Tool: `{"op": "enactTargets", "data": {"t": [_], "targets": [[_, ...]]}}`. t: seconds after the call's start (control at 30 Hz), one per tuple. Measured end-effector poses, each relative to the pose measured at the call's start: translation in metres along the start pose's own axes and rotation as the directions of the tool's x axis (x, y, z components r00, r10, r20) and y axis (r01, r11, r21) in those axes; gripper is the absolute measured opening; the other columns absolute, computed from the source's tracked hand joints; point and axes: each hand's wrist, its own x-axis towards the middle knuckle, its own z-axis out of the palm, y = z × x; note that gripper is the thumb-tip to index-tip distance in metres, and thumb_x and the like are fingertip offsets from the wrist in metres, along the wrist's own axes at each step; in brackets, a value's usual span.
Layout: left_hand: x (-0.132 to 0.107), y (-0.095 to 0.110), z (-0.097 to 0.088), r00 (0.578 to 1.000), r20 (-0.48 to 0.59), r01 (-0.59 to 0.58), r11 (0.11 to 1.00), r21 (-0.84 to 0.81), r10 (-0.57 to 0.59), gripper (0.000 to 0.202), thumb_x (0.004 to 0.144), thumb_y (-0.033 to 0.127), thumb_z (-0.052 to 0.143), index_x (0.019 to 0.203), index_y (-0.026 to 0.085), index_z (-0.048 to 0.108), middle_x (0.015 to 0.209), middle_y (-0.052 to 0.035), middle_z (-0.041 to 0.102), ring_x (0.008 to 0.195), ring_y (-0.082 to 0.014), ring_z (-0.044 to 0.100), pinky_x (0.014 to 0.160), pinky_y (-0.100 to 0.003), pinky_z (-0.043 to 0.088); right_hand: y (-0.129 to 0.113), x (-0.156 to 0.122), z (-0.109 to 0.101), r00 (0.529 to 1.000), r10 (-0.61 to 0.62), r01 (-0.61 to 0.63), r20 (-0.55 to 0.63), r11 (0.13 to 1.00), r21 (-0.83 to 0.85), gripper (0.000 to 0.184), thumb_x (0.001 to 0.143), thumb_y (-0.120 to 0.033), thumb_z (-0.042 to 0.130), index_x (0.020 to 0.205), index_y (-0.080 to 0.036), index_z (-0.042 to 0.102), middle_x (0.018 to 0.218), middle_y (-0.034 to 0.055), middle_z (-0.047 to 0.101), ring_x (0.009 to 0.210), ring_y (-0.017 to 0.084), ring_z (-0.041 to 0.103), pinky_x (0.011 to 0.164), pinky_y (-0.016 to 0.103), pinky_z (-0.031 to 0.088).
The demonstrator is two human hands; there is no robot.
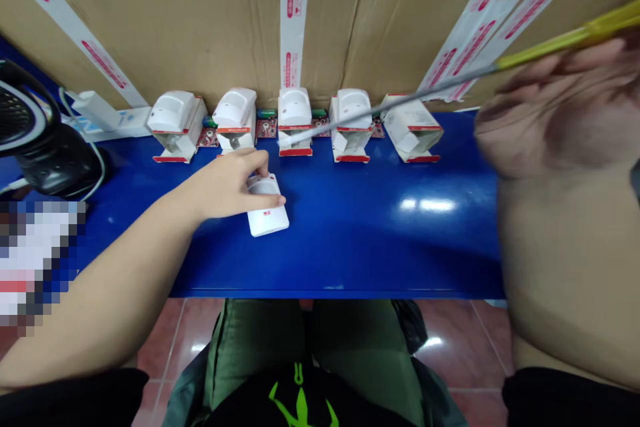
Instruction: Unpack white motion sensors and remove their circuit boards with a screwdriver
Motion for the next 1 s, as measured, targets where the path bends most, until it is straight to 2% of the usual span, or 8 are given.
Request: {"op": "enactTargets", "data": {"t": [0.07,0.13,0.23,0.4,0.57,0.73,0.87,1.0], "targets": [[0.000,0.001,0.000,1.000,-0.002,0.029,0.999,0.025,-0.029,0.059,0.082,0.082,0.068,0.093,0.025,0.058,0.098,-0.0064,0.069,0.083,-0.0260,0.065,0.078,-0.039,0.049,-0.003,-0.009,0.026,0.996,-0.084,0.086,-0.016,0.987,0.135,0.068,0.063,-0.103,0.087,0.111,-0.055,0.078,0.107,-0.0046,0.082,0.134,0.029,0.077,0.092,0.037,0.066],[0.000,0.001,0.000,0.999,-0.002,0.039,0.998,0.038,-0.039,0.060,0.082,0.084,0.068,0.092,0.025,0.058,0.098,-0.0066,0.070,0.083,-0.0263,0.066,0.077,-0.039,0.048,-0.005,-0.018,0.052,0.997,-0.050,0.038,0.051,0.976,0.215,0.061,0.069,-0.093,0.093,0.116,-0.058,0.075,0.106,-0.0088,0.085,0.119,0.027,0.083,0.091,0.041,0.068],[0.000,0.000,0.003,1.000,-0.007,0.024,0.998,0.049,-0.023,0.062,0.083,0.085,0.069,0.095,0.024,0.061,0.100,-0.0074,0.071,0.086,-0.0281,0.068,0.078,-0.040,0.050,-0.007,-0.029,0.077,0.969,0.027,-0.103,0.246,0.948,0.300,0.057,0.071,-0.080,0.099,0.104,-0.043,0.071,0.097,-0.0075,0.085,0.108,0.029,0.088,0.095,0.050,0.068],[-0.002,-0.005,0.006,0.983,-0.142,-0.110,0.994,0.024,0.113,0.051,0.094,0.070,0.071,0.109,0.022,0.077,0.112,-0.0106,0.072,0.096,-0.0303,0.072,0.087,-0.044,0.058,-0.007,-0.033,0.081,0.834,0.160,-0.298,0.527,0.936,0.186,0.050,0.084,-0.068,0.093,0.086,-0.028,0.062,0.091,0.0042,0.084,0.107,0.036,0.089,0.097,0.059,0.069],[-0.001,-0.012,0.001,0.926,-0.120,-0.374,0.915,-0.154,0.358,0.027,0.101,0.050,0.079,0.106,0.024,0.084,0.117,-0.0095,0.079,0.110,-0.0283,0.075,0.107,-0.044,0.060,-0.001,-0.027,0.083,0.827,0.082,-0.175,0.557,0.978,0.116,0.043,0.095,-0.056,0.092,0.098,-0.029,0.059,0.101,0.0012,0.076,0.082,0.020,0.082,0.075,0.037,0.066],[0.002,-0.016,0.002,0.899,0.029,-0.414,0.868,-0.275,0.438,0.047,0.087,0.054,0.100,0.120,0.025,0.084,0.129,-0.0106,0.084,0.122,-0.0308,0.077,0.112,-0.045,0.058,-0.007,-0.008,0.056,0.707,0.282,-0.182,0.649,0.959,-0.217,0.052,0.094,-0.042,0.087,0.124,-0.033,0.047,0.096,-0.0020,0.074,0.072,0.016,0.070,0.063,0.031,0.054],[0.003,-0.021,0.005,0.917,0.083,-0.367,0.906,-0.212,0.391,0.047,0.090,0.059,0.096,0.120,0.024,0.084,0.121,-0.0091,0.086,0.113,-0.0290,0.079,0.105,-0.042,0.057,0.000,0.013,0.011,0.582,0.428,-0.190,0.691,0.898,-0.397,0.035,0.103,-0.052,0.079,0.126,-0.029,0.067,0.077,-0.0036,0.069,0.058,0.013,0.059,0.054,0.029,0.046],[0.008,-0.028,0.009,0.973,0.030,-0.230,0.973,-0.021,0.230,0.057,0.097,0.077,0.078,0.116,0.023,0.084,0.114,-0.0104,0.084,0.107,-0.0317,0.077,0.100,-0.046,0.056,0.014,0.025,-0.022,0.495,0.519,-0.193,0.697,0.847,-0.494,0.034,0.103,-0.060,0.082,0.112,-0.028,0.087,0.072,-0.0005,0.073,0.055,0.013,0.060,0.051,0.028,0.049]]}}
